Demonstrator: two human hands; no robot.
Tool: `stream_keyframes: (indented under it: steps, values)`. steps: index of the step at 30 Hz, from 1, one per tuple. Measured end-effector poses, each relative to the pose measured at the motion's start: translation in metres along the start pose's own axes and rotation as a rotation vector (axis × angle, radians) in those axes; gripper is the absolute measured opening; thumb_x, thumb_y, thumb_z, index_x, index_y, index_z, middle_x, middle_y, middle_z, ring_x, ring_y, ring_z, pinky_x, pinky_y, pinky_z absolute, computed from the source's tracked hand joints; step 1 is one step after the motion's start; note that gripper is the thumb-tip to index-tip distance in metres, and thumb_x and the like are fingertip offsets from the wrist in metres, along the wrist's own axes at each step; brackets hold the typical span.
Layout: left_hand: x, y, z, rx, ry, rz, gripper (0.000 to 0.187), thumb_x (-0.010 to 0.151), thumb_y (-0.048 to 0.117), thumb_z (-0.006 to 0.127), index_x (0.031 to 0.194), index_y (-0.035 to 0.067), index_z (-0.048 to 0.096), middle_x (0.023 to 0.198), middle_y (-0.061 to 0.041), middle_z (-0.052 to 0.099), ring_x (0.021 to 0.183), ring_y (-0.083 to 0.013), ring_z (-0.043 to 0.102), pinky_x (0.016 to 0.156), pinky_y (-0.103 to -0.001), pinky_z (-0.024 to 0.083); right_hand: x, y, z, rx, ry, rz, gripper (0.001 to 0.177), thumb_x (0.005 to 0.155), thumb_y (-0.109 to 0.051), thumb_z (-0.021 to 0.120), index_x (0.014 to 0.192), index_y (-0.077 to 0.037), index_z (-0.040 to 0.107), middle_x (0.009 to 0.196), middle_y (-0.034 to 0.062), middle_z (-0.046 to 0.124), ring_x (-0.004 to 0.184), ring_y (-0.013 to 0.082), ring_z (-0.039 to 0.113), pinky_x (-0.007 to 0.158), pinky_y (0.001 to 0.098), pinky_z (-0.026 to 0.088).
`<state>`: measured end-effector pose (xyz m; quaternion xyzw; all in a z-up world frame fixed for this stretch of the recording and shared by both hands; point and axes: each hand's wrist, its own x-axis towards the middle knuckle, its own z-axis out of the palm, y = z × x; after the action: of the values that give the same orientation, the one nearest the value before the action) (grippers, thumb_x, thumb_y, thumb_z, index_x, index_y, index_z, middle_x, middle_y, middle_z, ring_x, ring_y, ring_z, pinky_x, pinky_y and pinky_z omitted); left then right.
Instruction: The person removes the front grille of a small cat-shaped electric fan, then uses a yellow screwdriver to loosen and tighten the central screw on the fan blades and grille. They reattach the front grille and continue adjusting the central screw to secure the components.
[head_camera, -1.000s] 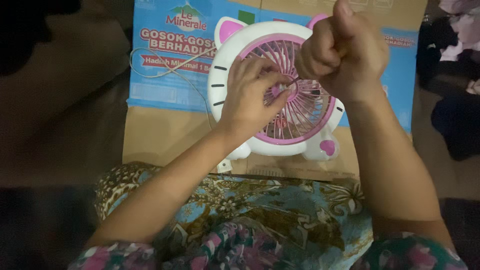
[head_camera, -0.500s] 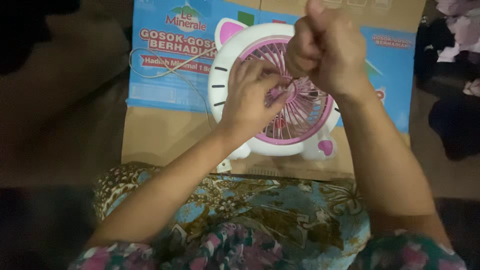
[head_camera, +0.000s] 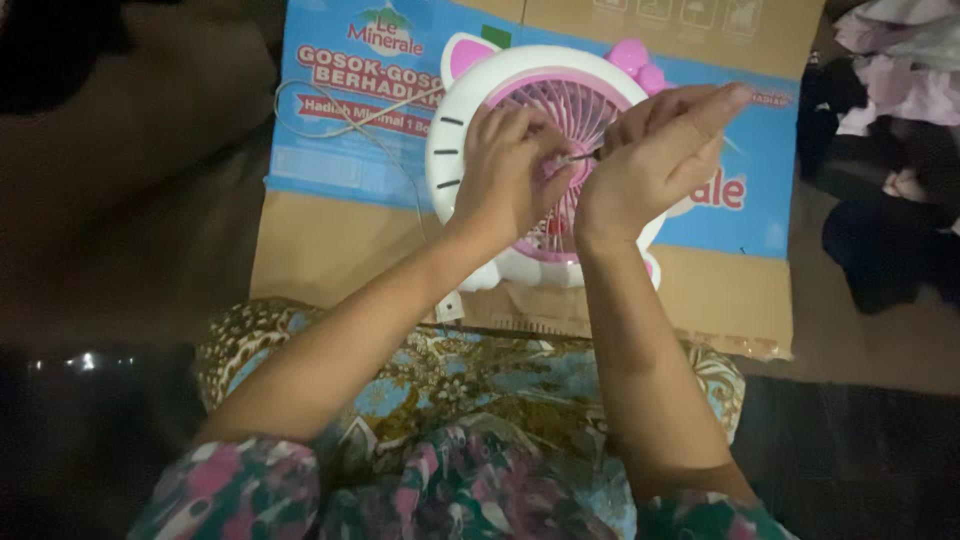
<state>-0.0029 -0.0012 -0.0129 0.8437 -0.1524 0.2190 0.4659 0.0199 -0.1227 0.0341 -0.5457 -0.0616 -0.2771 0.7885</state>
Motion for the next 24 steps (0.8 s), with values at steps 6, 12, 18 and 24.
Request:
stream_keyframes:
  steps: [6,12,18,24]
  values:
    - [0.004,0.002,-0.001,0.045,0.028,0.023,0.021,0.083,0.030,0.082,0.094,0.013,0.074,0.112,-0.008,0.064,0.119,-0.0320,0.056,0.114,-0.055,0.032,0.051,-0.045,-0.004,-0.362,-0.829,0.001,0.051,0.127,-0.037,0.040,0.105,0.004,0.060,0.101,0.0084,0.060,0.096,0.0152,0.054,0.095,0.0321,0.047]
    - [0.004,0.003,0.001,0.037,0.098,0.073,0.022,0.083,0.031,0.083,0.091,0.013,0.074,0.116,-0.010,0.064,0.119,-0.0340,0.055,0.110,-0.054,0.032,0.097,-0.064,0.012,-0.452,-1.323,0.250,0.041,0.120,-0.030,0.046,0.103,0.001,0.066,0.101,0.0096,0.067,0.097,0.0183,0.063,0.090,0.0333,0.052]
    - [0.003,0.002,0.002,0.017,0.057,0.054,0.022,0.084,0.030,0.083,0.095,0.013,0.076,0.111,-0.008,0.064,0.116,-0.0319,0.055,0.115,-0.053,0.035,0.103,-0.040,0.003,-0.118,-1.160,0.720,0.058,0.120,-0.029,0.051,0.067,-0.011,0.037,0.059,-0.0012,0.033,0.052,0.0124,0.033,0.051,0.0305,0.029]
    - [-0.001,0.000,0.002,0.052,0.052,0.052,0.021,0.083,0.028,0.083,0.094,0.012,0.076,0.111,-0.008,0.064,0.116,-0.0320,0.055,0.113,-0.054,0.034,0.080,-0.007,-0.002,-0.050,-0.815,0.516,0.052,0.118,-0.037,0.047,0.074,-0.011,0.036,0.056,-0.0011,0.031,0.044,0.0123,0.032,0.042,0.0297,0.026]
